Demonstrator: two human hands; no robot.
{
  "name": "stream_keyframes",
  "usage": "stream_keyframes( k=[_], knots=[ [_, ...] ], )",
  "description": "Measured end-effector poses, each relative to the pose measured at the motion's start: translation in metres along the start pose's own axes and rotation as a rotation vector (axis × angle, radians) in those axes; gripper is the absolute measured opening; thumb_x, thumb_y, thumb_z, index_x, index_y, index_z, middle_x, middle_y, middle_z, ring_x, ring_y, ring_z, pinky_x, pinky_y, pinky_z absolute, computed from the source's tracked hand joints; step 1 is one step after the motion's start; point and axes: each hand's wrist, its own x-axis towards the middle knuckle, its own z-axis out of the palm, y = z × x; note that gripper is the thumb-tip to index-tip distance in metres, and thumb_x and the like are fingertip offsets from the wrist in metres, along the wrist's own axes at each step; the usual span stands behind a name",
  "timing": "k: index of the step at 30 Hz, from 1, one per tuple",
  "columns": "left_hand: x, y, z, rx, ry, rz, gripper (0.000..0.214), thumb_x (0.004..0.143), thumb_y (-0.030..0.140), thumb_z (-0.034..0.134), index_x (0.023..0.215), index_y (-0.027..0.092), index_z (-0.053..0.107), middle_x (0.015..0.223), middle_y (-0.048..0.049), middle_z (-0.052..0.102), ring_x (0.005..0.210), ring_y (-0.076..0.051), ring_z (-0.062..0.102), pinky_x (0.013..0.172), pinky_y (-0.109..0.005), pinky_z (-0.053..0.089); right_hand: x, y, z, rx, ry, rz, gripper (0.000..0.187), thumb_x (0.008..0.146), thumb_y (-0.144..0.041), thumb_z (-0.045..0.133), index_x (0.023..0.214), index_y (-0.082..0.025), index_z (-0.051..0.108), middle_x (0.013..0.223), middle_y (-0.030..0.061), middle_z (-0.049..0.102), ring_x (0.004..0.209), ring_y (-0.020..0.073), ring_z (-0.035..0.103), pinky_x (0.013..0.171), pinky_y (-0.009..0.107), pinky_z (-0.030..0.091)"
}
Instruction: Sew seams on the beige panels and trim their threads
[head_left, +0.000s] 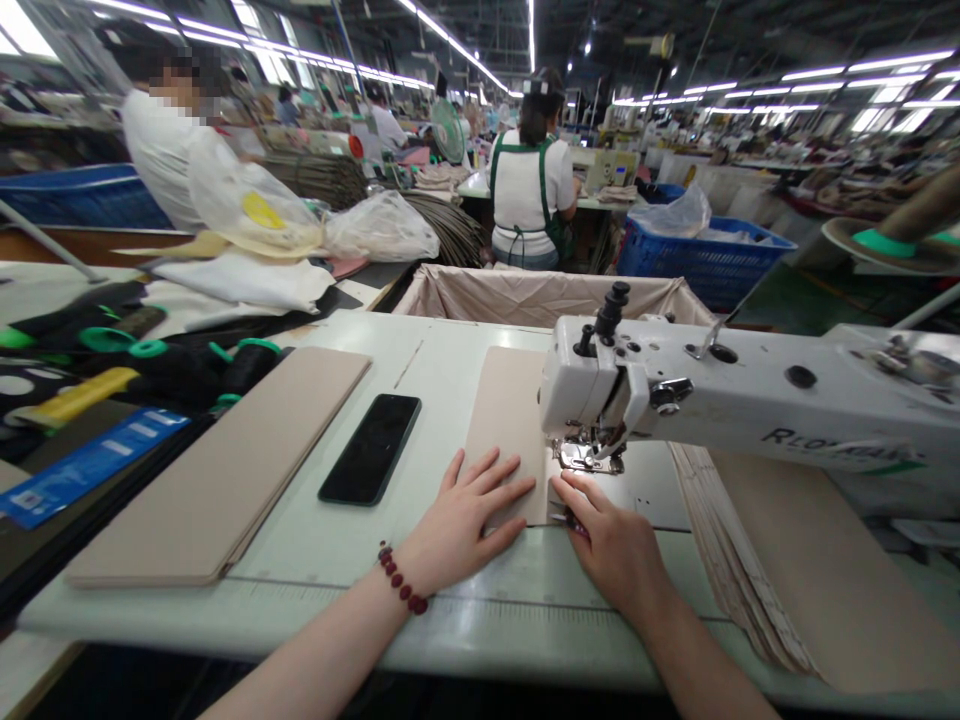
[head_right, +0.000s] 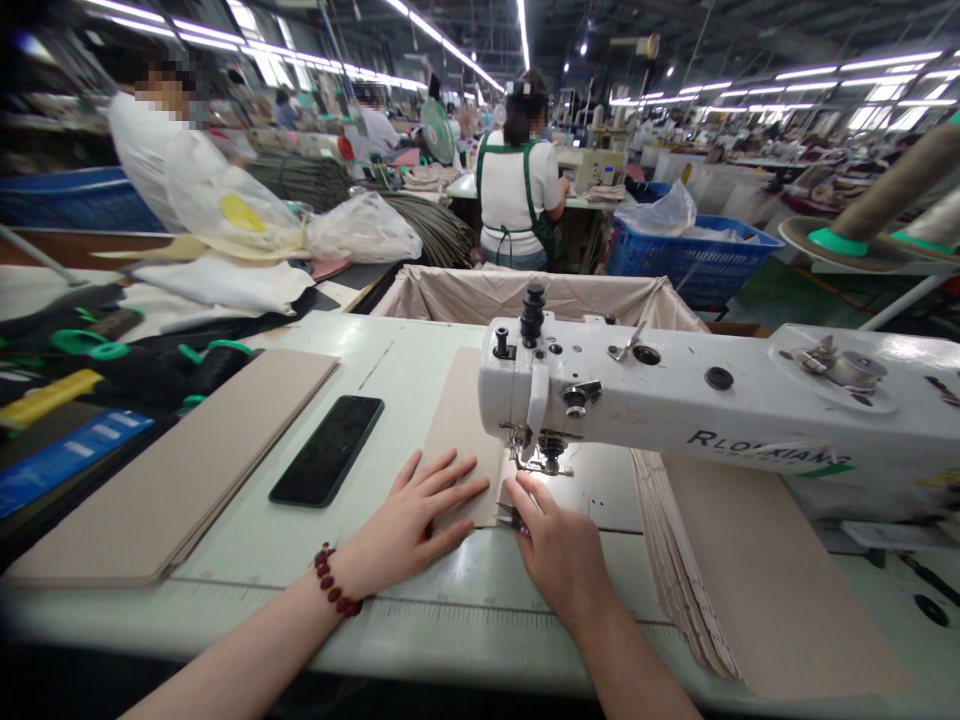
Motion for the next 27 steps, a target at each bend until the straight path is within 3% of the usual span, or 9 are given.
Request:
stream_keyframes(
  k=[27],
  knots=[
    [0.009, -0.003, 0.012, 0.113, 0.072, -0.043, 0.059, 0.097, 0.049, 0.040, 0.150, 0.030, 0.024, 0.154, -0.0037, 0.030, 0.143, -0.025, 0.023, 0.116, -0.050, 0.011, -0.001, 0.004, 0.007, 0.016, 0.013, -0.007, 0.061, 0.084, -0.010, 0.049, 0.140, -0.031, 0.041, 0.145, -0.0017, 0.044, 0.108, 0.0198, 0.062, 0.084, 0.031, 0.055]
  ],
)
